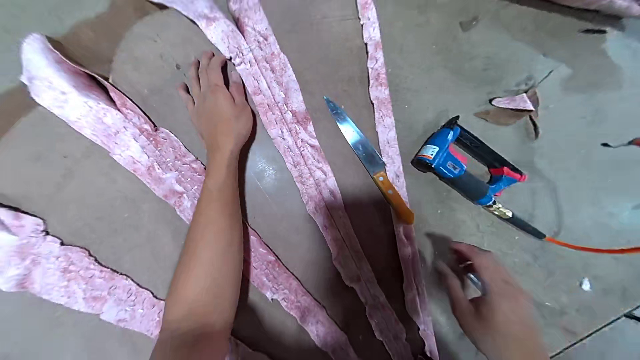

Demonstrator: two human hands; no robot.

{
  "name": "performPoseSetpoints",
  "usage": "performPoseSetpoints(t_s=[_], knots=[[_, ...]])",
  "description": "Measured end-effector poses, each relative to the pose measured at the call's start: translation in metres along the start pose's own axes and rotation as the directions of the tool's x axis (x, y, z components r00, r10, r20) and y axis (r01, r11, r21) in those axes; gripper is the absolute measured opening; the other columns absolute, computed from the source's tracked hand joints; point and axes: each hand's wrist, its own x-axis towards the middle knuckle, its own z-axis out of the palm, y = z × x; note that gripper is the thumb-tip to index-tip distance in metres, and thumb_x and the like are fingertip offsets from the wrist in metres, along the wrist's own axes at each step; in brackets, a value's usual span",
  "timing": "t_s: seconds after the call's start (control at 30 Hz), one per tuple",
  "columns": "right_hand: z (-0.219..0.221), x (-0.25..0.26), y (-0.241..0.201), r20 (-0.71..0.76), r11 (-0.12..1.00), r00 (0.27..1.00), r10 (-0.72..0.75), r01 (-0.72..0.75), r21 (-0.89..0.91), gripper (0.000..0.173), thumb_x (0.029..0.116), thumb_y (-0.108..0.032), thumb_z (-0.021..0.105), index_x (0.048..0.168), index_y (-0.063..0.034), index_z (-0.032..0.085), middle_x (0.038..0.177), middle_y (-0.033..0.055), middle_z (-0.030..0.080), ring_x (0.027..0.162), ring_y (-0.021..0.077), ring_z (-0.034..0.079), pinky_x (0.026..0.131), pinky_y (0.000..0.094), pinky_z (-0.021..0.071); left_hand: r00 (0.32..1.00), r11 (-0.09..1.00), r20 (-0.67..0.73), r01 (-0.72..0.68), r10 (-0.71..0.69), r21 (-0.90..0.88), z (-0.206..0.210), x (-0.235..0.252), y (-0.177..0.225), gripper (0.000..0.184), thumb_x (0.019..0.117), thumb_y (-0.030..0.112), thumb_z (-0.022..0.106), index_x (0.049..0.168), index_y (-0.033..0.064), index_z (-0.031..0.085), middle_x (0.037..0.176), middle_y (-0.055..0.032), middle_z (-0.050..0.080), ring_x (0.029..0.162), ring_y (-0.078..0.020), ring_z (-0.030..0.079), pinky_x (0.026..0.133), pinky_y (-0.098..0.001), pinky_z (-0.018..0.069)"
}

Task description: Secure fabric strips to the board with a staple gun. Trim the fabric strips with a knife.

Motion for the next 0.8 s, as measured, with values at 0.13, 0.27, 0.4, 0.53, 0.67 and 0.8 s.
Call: performPoseSetpoints(t_s=[0.13,0.27,0.4,0.53,0.67,0.8], knots=[[0.009,-0.003,-0.003,-0.05,0.997,0.998,-0.03,0.034,0.066,0.044,0.0975,-0.032,0.062,0.132,-0.0051,0.065,0.123,0.0173,0.068,0.108,0.0316,0.068,0.088,0.0499,0.0598,0.997,0.994,0.048,-0.06,0.056,0.087,-0.003,-0.017,0.004,0.059,0.1082,0.047,0.024,0.158,0.0199,0.04,0.169,-0.0023,0.031,0.158,-0.0262,0.019,0.125,-0.063,0.0114],[-0.015,0.053,0.029,-0.099,0.997,0.995,0.019,-0.027,-0.073,0.066,0.0969,-0.044,0.065,0.147,-0.0031,0.05,0.14,0.0322,0.054,0.131,0.0537,0.05,0.104,0.0697,0.0444,0.984,0.977,0.151,-0.12,0.093,0.175,-0.01,-0.067,0.0,0.067,0.108,0.058,0.014,0.165,0.0243,0.024,0.173,0.0021,0.016,0.161,-0.0229,0.008,0.125,-0.0653,0.005],[-0.001,0.134,0.073,-0.029,0.99,0.998,0.063,-0.066,-0.121,0.094,0.0864,-0.05,0.08,0.157,-0.0071,0.035,0.14,0.0388,0.049,0.13,0.0624,0.046,0.101,0.0772,0.0416,0.957,0.972,0.261,-0.173,0.127,0.161,-0.03,-0.12,-0.005,0.07,0.1069,0.06,0.016,0.167,0.0234,0.019,0.174,0.0027,0.012,0.161,-0.0217,0.005,0.126,-0.0641,0.0036],[-0.01,0.165,0.09,0.165,0.993,0.98,0.112,-0.102,-0.066,0.077,0.0881,-0.04,0.08,0.149,-0.0097,0.045,0.116,0.0336,0.065,0.106,0.0559,0.064,0.085,0.0761,0.0493,0.953,0.966,0.257,-0.208,0.163,0.156,-0.033,-0.166,-0.01,0.068,0.1076,0.058,0.018,0.166,0.0224,0.024,0.173,0.0034,0.017,0.161,-0.019,0.007,0.128,-0.0596,0.0042],[-0.056,0.09,0.044,0.196,0.961,0.955,0.221,-0.247,0.123,0.046,0.0982,-0.05,0.061,0.127,-0.0139,0.062,0.086,0.0185,0.066,0.069,0.0375,0.064,0.057,0.0628,0.0508,0.965,0.968,0.226,-0.177,0.135,0.177,-0.029,-0.168,-0.01,0.067,0.1069,0.059,0.02,0.165,0.0244,0.027,0.173,0.0046,0.02,0.16,-0.0187,0.01,0.128,-0.0577,0.0061],[-0.071,-0.031,-0.002,0.289,0.898,0.946,0.15,-0.252,0.361,0.038,0.1006,-0.046,0.056,0.111,-0.0107,0.067,0.077,0.0019,0.071,0.062,0.0179,0.07,0.053,0.0417,0.0613,0.97,0.979,0.213,-0.145,0.113,0.142,-0.026,-0.165,-0.012,0.066,0.106,0.059,0.025,0.163,0.026,0.031,0.172,0.0052,0.021,0.16,-0.019,0.011,0.127,-0.0578,0.0074]])
